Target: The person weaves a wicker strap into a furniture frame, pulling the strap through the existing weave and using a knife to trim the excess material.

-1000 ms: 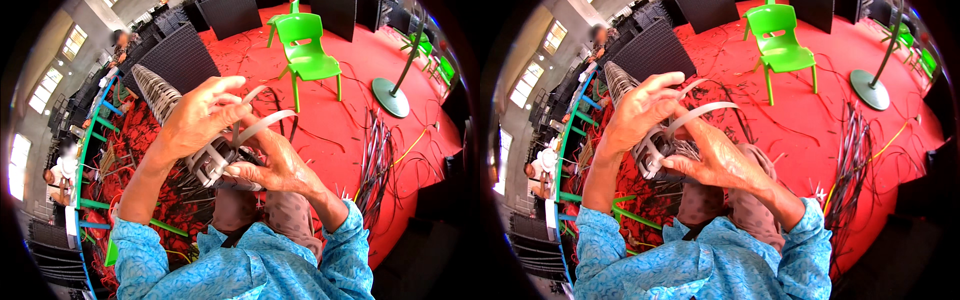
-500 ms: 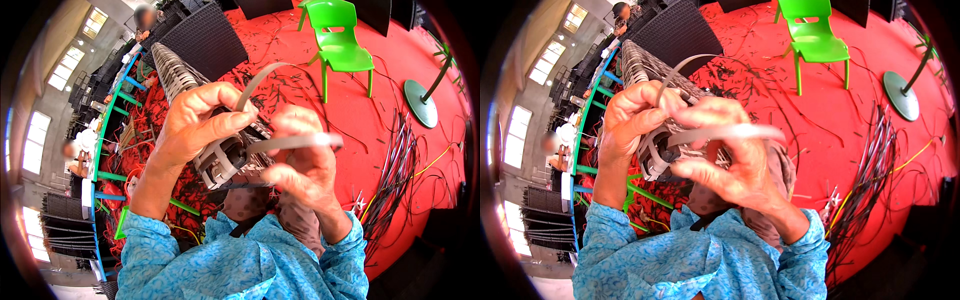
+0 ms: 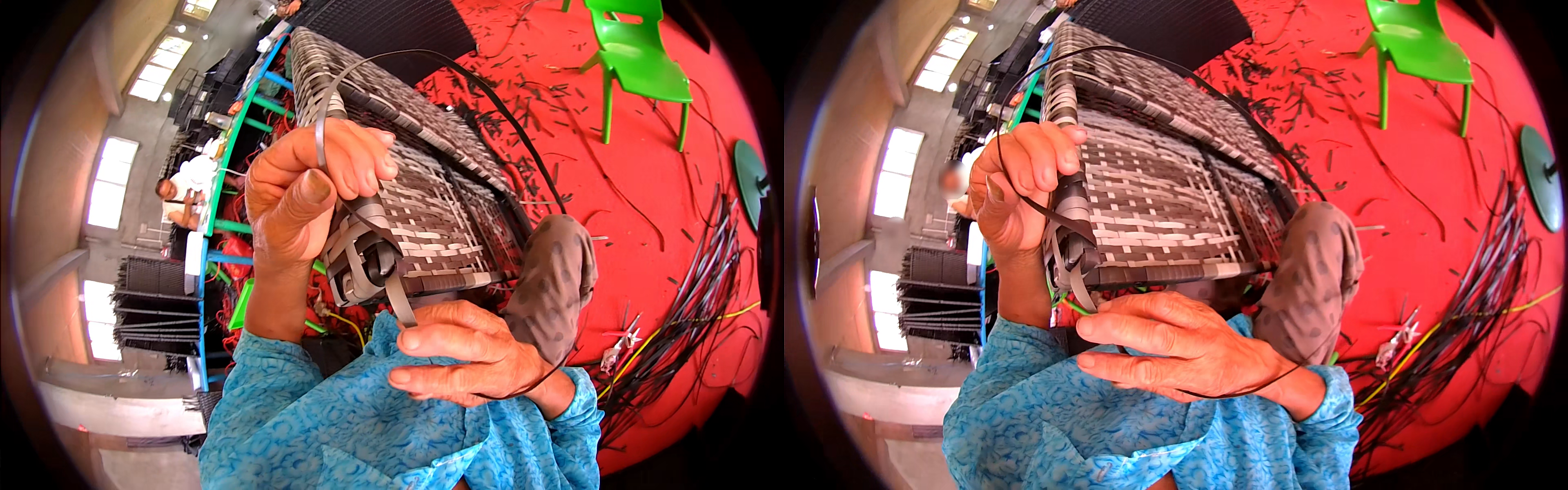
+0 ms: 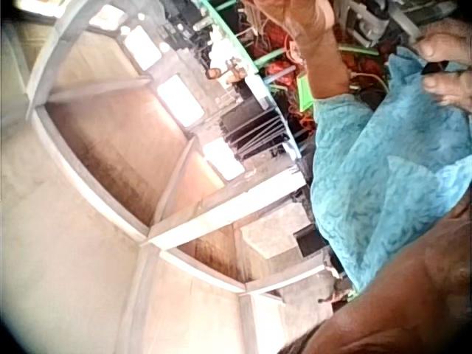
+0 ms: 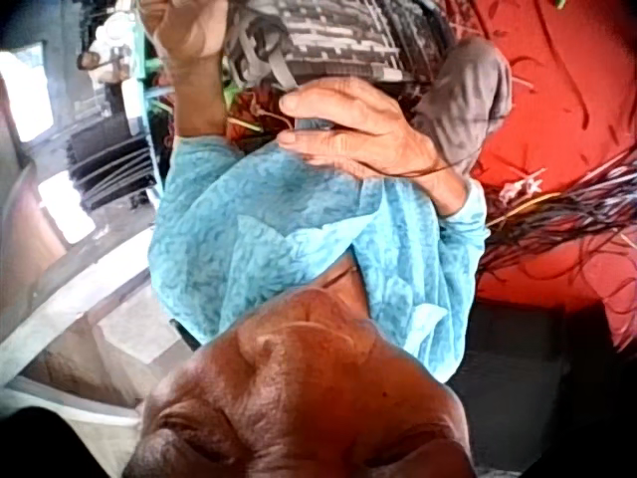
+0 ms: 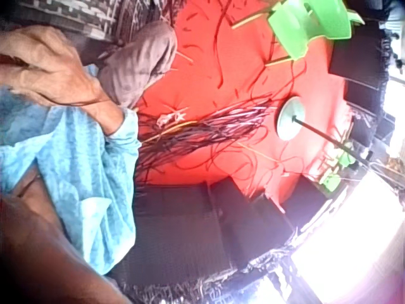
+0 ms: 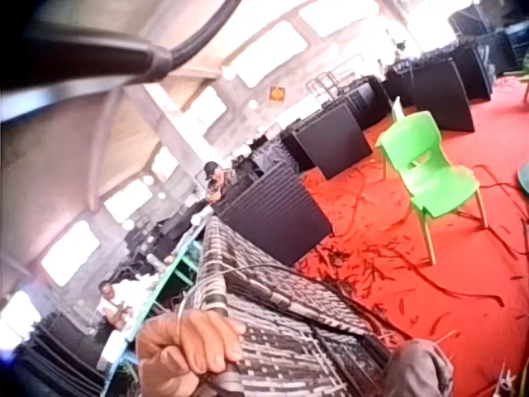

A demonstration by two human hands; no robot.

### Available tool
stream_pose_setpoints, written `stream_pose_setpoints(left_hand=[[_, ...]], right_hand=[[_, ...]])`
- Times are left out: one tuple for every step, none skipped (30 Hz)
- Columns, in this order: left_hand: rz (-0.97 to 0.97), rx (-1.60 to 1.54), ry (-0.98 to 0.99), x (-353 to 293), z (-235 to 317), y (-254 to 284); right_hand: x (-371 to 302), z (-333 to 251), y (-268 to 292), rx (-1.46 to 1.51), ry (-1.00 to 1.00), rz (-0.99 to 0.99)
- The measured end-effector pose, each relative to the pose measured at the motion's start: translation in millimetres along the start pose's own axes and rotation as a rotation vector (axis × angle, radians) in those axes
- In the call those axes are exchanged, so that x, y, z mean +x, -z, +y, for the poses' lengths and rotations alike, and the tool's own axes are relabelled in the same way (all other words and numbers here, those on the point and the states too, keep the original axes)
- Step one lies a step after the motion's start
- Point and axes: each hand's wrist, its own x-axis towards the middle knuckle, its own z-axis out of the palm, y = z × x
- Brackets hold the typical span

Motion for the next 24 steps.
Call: stream_pose_setpoints(left_hand=[[0.014,0.002,0.01,-2,2,1],[0.031,0.004,0.017,-5,3,1],[0.043,0.006,0.017,-8,4,2],[0.054,0.01,0.025,-11,4,2],[0.063,0.016,0.027,-14,5,3],[0.074,0.022,0.03,-17,6,5],[0.086,0.047,0.033,-21,7,6],[0.085,0.051,0.042,-24,8,7],[0.082,0.049,0.041,-27,8,9],[0.078,0.047,0.034,-29,8,10],[0.085,0.037,0.043,-32,8,11],[0.081,0.036,0.048,-33,8,13],[0.078,0.034,0.052,-35,8,14],[0.074,0.038,0.046,-36,8,15],[0.067,0.02,0.041,-37,8,15],[0.07,-0.006,0.047,-37,7,15],[0.068,-0.031,0.039,-38,6,16],[0.065,-0.058,0.03,-38,6,16],[0.063,-0.08,0.038,-38,6,16],[0.059,-0.104,0.046,-39,6,16],[0.051,-0.123,0.045,-39,6,15],[0.05,-0.145,0.057,-39,6,15],[0.046,-0.162,0.062,-39,6,15],[0.039,-0.18,0.058,-39,6,15]], right_hand=[[-2,1,1,-0.042,0.01,-0.048],[-4,2,2,-0.084,0.017,-0.076],[-5,2,0,-0.103,0.006,-0.068],[-7,2,-1,-0.11,0.006,-0.095],[-8,2,-2,-0.113,0.005,-0.106],[-9,2,-3,-0.114,0.003,-0.122],[-10,3,-5,-0.099,0.004,-0.119],[-11,3,-7,-0.085,0.003,-0.12],[-11,4,-8,-0.07,0.0,-0.13],[-12,5,-10,-0.07,0.005,-0.133],[-13,6,-10,-0.068,0.007,-0.143],[-13,7,-11,-0.066,0.003,-0.154],[-14,8,-11,-0.061,0.008,-0.151],[-15,9,-12,-0.058,0.011,-0.149],[-15,9,-12,-0.056,0.009,-0.155],[-16,9,-12,-0.051,0.01,-0.153],[-17,9,-12,-0.047,0.006,-0.156],[-17,9,-12,-0.045,-0.001,-0.163],[-17,9,-12,-0.034,-0.001,-0.167],[-17,9,-12,-0.025,-0.004,-0.174],[-16,9,-12,-0.018,-0.007,-0.18],[-16,9,-12,-0.015,-0.006,-0.174],[-15,8,-12,-0.012,-0.005,-0.169],[-15,8,-12,-0.01,-0.002,-0.165]])
